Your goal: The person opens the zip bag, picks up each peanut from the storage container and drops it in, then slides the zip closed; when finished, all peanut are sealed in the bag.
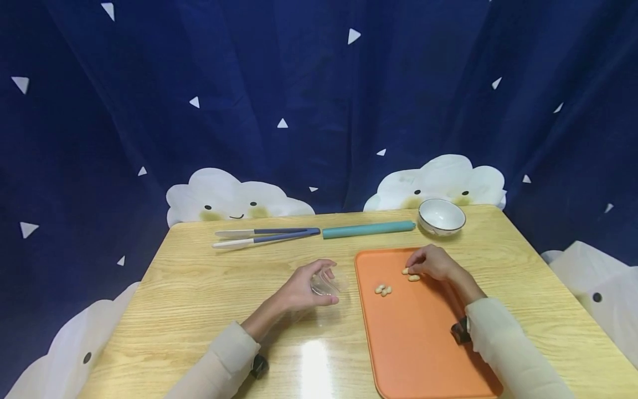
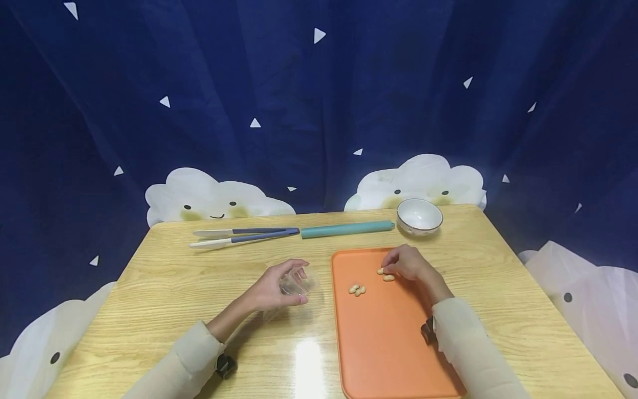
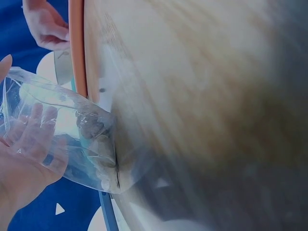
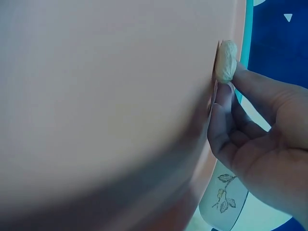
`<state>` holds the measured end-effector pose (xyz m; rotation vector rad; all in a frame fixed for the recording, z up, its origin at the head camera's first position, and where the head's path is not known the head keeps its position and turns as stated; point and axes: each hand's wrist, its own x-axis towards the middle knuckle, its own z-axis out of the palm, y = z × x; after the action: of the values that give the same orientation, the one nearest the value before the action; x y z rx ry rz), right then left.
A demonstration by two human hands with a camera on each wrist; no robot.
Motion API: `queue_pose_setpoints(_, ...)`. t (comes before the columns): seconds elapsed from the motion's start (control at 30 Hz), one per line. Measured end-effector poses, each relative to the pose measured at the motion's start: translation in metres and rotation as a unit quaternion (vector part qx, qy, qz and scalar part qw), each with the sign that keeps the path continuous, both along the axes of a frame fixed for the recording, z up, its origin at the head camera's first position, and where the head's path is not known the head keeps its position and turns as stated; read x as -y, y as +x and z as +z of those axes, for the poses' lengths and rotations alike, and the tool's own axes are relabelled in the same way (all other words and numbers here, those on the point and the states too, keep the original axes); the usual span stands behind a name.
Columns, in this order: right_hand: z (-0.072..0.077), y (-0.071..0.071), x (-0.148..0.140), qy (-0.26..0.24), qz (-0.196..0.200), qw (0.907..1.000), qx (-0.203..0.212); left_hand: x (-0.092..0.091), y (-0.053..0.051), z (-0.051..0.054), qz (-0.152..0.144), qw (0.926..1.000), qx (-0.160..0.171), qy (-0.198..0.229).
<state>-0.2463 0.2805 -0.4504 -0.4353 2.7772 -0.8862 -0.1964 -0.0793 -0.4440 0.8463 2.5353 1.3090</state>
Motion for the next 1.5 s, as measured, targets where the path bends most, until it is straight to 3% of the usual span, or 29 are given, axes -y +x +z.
queue_pose_setpoints(0.27, 0.005, 0.004, 0.005, 0.008, -0.005, 0.9995, -0.028, 0.000, 0.000, 0.000, 0.005, 0.9999, 0.008, -0.004)
queue_pose_setpoints(0.4, 0.009, 0.006, 0.011, -0.011, -0.005, 0.9992, -0.037, 0.000, 0.001, 0.000, 0.003, 1.0000, 0.006, 0.002)
queue_pose_setpoints(0.7, 0.018, 0.018, 0.038, -0.100, -0.022, 0.9946, 0.015, 0.000, 0.001, 0.000, 0.005, 1.0000, 0.004, -0.001)
queue_pose_setpoints(0.93, 0.027, 0.025, 0.063, -0.079, 0.004, 0.9941, -0.075, 0.001, 0.001, 0.001, 0.008, 0.9999, 0.006, -0.003)
queue_pose_setpoints(1.23, 0.045, 0.043, 0.099, -0.121, 0.032, 0.9890, -0.079, -0.001, 0.001, 0.003, 0.006, 0.9999, 0.009, -0.002)
queue_pose_setpoints(1.5, 0.044, 0.047, 0.128, -0.118, 0.080, 0.9839, -0.108, 0.000, 0.001, 0.001, 0.005, 1.0000, 0.006, 0.003)
